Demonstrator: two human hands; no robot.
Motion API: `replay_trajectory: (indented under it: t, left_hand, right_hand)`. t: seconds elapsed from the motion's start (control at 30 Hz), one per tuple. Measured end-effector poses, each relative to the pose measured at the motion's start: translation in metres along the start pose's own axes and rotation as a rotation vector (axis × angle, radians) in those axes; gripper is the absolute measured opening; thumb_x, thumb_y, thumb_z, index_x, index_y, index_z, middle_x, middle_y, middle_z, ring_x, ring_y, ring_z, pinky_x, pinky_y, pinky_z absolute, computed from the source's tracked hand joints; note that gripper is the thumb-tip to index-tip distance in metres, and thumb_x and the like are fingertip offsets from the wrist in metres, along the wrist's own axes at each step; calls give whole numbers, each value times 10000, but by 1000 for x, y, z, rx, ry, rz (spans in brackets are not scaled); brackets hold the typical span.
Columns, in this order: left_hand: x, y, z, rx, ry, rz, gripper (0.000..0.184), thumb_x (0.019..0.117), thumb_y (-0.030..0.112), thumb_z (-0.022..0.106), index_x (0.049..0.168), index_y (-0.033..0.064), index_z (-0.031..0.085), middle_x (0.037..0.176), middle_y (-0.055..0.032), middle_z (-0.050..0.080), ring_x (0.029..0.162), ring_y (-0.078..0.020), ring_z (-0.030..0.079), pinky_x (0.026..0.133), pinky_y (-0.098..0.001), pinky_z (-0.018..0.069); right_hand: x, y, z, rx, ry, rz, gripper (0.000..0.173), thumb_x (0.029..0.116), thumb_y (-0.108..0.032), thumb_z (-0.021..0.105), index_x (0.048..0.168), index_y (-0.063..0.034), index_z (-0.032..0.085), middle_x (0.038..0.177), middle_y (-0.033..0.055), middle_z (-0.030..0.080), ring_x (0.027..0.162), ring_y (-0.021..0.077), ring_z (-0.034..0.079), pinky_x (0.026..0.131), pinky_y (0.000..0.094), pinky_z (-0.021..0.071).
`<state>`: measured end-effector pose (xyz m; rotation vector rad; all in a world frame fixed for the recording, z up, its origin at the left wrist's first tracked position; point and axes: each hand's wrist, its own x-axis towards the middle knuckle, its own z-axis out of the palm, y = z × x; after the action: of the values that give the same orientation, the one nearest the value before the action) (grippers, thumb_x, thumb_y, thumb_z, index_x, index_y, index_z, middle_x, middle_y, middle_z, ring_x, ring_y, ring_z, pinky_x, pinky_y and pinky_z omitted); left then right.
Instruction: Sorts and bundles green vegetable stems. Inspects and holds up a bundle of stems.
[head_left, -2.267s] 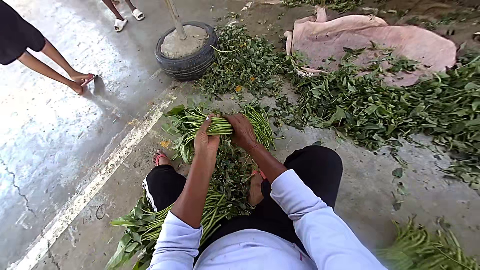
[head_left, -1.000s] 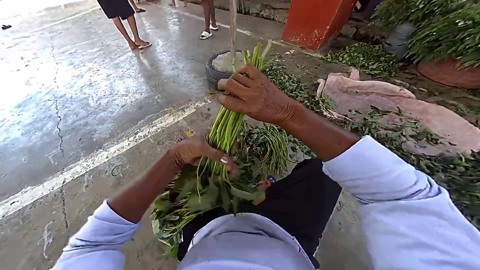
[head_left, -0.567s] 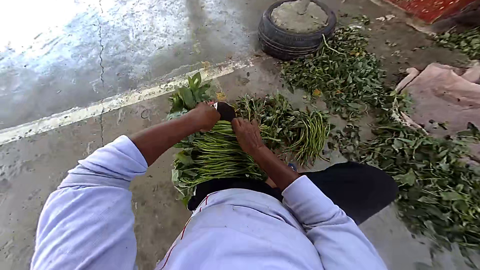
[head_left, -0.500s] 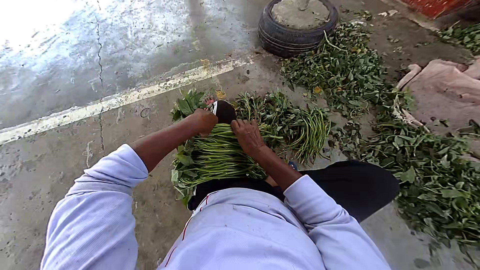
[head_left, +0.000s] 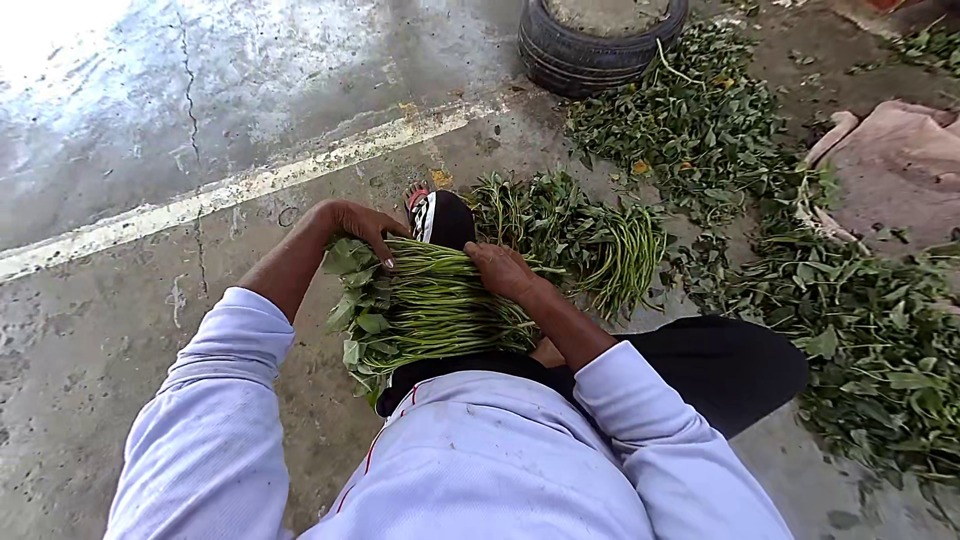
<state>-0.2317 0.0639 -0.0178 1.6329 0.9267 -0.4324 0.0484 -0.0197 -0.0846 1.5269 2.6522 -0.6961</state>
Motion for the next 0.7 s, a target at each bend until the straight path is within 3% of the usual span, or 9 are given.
replay_trajectory:
  t: [0.07, 0.13, 0.2, 0.27, 0.33, 0.43, 0.53, 0.6, 0.7]
  left_hand:
    - [0, -36, -5, -214, 66, 58, 611, 826, 78, 711, 1407, 102, 525, 1186, -113, 667, 936, -160, 678, 798, -326, 590]
    - [-15, -52, -12, -291, 253, 72, 591, 846, 44, 691, 1411, 95, 525, 1232, -123, 658, 980, -181, 683, 820, -333, 598]
    - [-36, -39, -21, -67, 521, -38, 632, 879, 13, 756, 1455, 29, 496, 1386, -196, 577, 1206, -300, 604, 1004, -451, 512]
    - [-58, -6, -15, 257, 748, -122, 749, 852, 131, 844, 1501, 42, 480, 1541, -271, 426, 1423, -442, 418, 1140, -626, 346]
    - [-74, 36, 18, 398, 962, 82, 748, 873, 267, 808, 1523, 104, 476, 1640, -215, 311, 1537, -401, 249, 1225, -590, 250]
    - [-34, 79, 103, 371, 1150, 451, 534, 1044, 308, 540, 1521, 72, 493, 1656, -120, 339, 1573, -292, 205, 1283, -505, 204]
    - [47, 48, 156, 540, 1224, 296, 548, 1112, 363, 294, 1568, 89, 430, 1681, -109, 292, 1578, -307, 190, 1263, -608, 77]
    - [76, 18, 163, 614, 1296, 134, 558, 1120, 371, 262, 1583, 93, 403, 1667, -121, 323, 1564, -328, 235, 1249, -633, 105]
    - [76, 12, 163, 593, 1300, 56, 548, 1116, 340, 264, 1589, 94, 388, 1669, -109, 322, 1559, -328, 248, 1256, -608, 119]
  right_hand:
    - [3, -4, -8, -22, -72, 16, 331, 959, 61, 571, 1285, 3, 579, 1198, 268, 656, 1115, 469, 652, 923, 636, 498]
    - [3, -11, -11, -77, -66, 42, 261, 1010, 14, 515, 1263, 8, 578, 1167, 271, 663, 1077, 470, 667, 889, 633, 510]
    - [-1, -20, -9, -135, -12, 60, 244, 1052, -17, 457, 1256, 38, 579, 1142, 289, 662, 1068, 478, 667, 882, 629, 505]
    - [-3, -24, -4, -190, 44, 45, 239, 1047, 1, 457, 1242, 55, 582, 1116, 293, 659, 1067, 480, 664, 880, 618, 504]
    - [-1, -26, -2, -254, 67, 14, 224, 1024, 38, 477, 1228, 53, 568, 1122, 289, 647, 1090, 475, 651, 899, 606, 499]
    - [3, -25, 9, -281, 225, -95, 192, 979, 79, 521, 1155, 77, 598, 1075, 306, 658, 1049, 486, 660, 889, 628, 480]
    - [8, -17, 17, -255, 358, -213, 200, 969, 47, 544, 1135, 89, 648, 1055, 286, 674, 1006, 461, 667, 878, 618, 468]
    - [13, 0, 19, -183, 352, -322, 235, 955, 66, 565, 1173, 49, 650, 1097, 263, 681, 1037, 445, 673, 877, 608, 479]
    - [13, 26, -7, 51, 114, -346, 611, 800, 33, 777, 1379, -39, 598, 1360, 247, 597, 1298, 448, 545, 1050, 625, 417]
